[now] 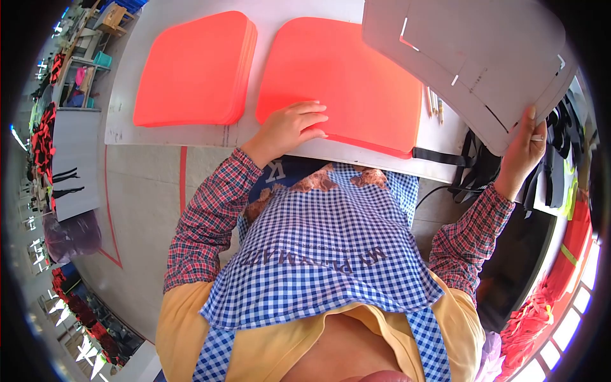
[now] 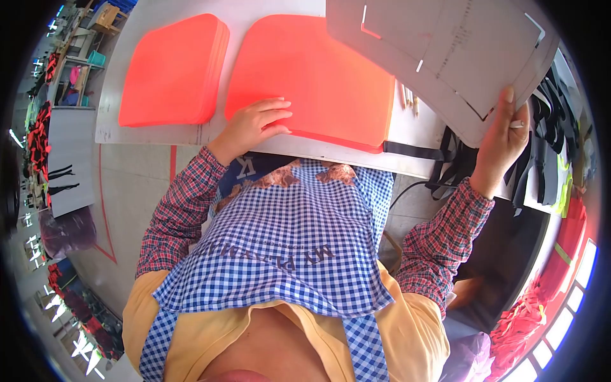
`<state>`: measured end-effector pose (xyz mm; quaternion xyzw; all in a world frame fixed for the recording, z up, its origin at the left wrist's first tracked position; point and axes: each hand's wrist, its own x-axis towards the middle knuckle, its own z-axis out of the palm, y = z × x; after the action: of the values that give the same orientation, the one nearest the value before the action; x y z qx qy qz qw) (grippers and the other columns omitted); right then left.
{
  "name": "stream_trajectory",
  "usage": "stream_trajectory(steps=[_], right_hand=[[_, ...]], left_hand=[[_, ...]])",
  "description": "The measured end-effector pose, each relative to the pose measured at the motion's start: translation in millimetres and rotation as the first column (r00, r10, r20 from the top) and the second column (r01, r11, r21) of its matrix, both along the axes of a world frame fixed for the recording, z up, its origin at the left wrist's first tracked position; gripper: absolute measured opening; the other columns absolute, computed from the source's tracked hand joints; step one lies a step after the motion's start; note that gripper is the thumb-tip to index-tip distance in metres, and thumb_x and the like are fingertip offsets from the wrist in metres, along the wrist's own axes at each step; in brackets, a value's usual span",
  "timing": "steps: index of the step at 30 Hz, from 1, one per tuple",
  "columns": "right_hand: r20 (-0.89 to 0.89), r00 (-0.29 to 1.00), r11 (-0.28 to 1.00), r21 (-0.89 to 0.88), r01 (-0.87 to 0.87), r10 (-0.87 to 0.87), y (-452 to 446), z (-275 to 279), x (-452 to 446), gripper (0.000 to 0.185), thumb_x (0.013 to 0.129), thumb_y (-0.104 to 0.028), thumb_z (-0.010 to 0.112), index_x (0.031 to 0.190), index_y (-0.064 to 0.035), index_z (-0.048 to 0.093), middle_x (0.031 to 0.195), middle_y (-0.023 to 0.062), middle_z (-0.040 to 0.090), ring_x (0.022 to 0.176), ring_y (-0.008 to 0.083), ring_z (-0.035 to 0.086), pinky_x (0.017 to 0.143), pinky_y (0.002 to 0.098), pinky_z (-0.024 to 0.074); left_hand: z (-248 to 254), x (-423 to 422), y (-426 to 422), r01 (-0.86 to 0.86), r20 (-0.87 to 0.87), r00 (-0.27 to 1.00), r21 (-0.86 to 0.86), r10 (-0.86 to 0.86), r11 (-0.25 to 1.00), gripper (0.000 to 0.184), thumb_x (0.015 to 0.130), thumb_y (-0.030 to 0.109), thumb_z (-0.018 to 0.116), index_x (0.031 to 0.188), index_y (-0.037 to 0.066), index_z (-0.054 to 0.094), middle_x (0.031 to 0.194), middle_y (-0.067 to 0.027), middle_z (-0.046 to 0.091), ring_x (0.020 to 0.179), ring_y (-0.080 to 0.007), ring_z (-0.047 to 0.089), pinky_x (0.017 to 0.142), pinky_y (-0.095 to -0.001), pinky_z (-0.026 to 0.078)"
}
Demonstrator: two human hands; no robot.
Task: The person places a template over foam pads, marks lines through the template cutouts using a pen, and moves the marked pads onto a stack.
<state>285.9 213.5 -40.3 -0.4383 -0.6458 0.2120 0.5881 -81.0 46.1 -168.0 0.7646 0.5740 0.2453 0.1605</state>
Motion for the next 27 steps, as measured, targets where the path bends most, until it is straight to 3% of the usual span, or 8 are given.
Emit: stream_trajectory(steps=[3,12,16,19,22,25,27], right_hand=[[0.015,1.000,0.999,-0.043,0.020,-0.019,1,-5,9,0.030,0.101,-0.028,0.058,0.108,-0.0007,0.068,0.086,-0.0055,0.063,0.077,0.0000,0.049,0.068,0.0161,0.0388],[-0.018,0.998,0.995,-0.082,0.062,-0.064,-1,-5,8,0.034,0.100,-0.031,0.060,0.113,-0.0010,0.068,0.089,-0.0053,0.064,0.080,0.0011,0.050,0.072,0.0168,0.0388],[0.018,0.998,0.995,-0.074,0.069,-0.068,-2,-3,6,0.033,0.100,-0.031,0.060,0.112,-0.0009,0.068,0.086,-0.0061,0.062,0.077,0.0005,0.048,0.069,0.0165,0.0371],[0.022,0.996,0.994,-0.067,0.087,-0.085,-3,-1,5,0.032,0.100,-0.031,0.060,0.110,-0.0010,0.068,0.081,-0.0072,0.059,0.073,-0.0001,0.045,0.065,0.0166,0.0343],[-0.004,0.994,0.994,-0.029,0.106,-0.106,-6,3,-1,0.030,0.100,-0.030,0.059,0.102,-0.0009,0.068,0.076,-0.0084,0.054,0.069,-0.0002,0.040,0.060,0.0175,0.0308],[0.011,0.992,0.992,0.014,0.122,-0.122,-7,5,-2,0.030,0.101,-0.029,0.058,0.094,-0.0009,0.065,0.072,-0.0089,0.048,0.066,0.0004,0.036,0.057,0.0189,0.0275],[0.032,0.989,0.989,0.014,0.147,-0.148,-8,5,-1,0.031,0.101,-0.029,0.057,0.089,-0.0009,0.063,0.070,-0.0088,0.045,0.065,0.0009,0.034,0.056,0.0199,0.0257]], left_hand=[[1,-2,2,0.008,0.002,1.000,-0.024,-0.008,1.000,0.033,0.085,0.029,0.071,0.109,0.006,0.070,0.124,-0.0078,0.065,0.119,-0.0247,0.059,0.096,-0.0368,0.050],[5,-6,3,0.025,-0.013,1.000,-0.047,-0.026,0.999,0.034,0.086,0.029,0.071,0.110,0.006,0.070,0.125,-0.0076,0.064,0.119,-0.0239,0.059,0.097,-0.0362,0.050],[3,-8,3,0.028,-0.014,0.999,-0.030,-0.028,0.999,0.033,0.087,0.028,0.070,0.110,0.006,0.070,0.124,-0.0071,0.065,0.117,-0.0233,0.060,0.095,-0.0354,0.051],[5,-7,0,0.009,0.029,1.000,-0.107,-0.006,0.994,0.030,0.089,0.025,0.067,0.113,0.006,0.069,0.125,-0.0052,0.064,0.121,-0.0247,0.057,0.103,-0.0384,0.046],[14,-6,-4,-0.004,-0.285,0.957,0.178,0.055,0.984,0.045,0.087,0.022,0.069,0.128,0.005,0.059,0.137,-0.0140,0.053,0.133,-0.0311,0.044,0.112,-0.0425,0.034],[16,5,-10,-0.487,-0.149,0.824,0.308,0.547,0.817,0.076,0.085,0.021,0.074,0.147,0.004,0.035,0.148,-0.0228,0.036,0.142,-0.0340,0.030,0.117,-0.0445,0.024],[4,13,-6,-0.660,0.296,0.746,0.207,0.596,0.723,0.090,0.083,0.022,0.077,0.151,0.003,0.020,0.150,-0.0248,0.030,0.144,-0.0328,0.025,0.116,-0.0433,0.024]])
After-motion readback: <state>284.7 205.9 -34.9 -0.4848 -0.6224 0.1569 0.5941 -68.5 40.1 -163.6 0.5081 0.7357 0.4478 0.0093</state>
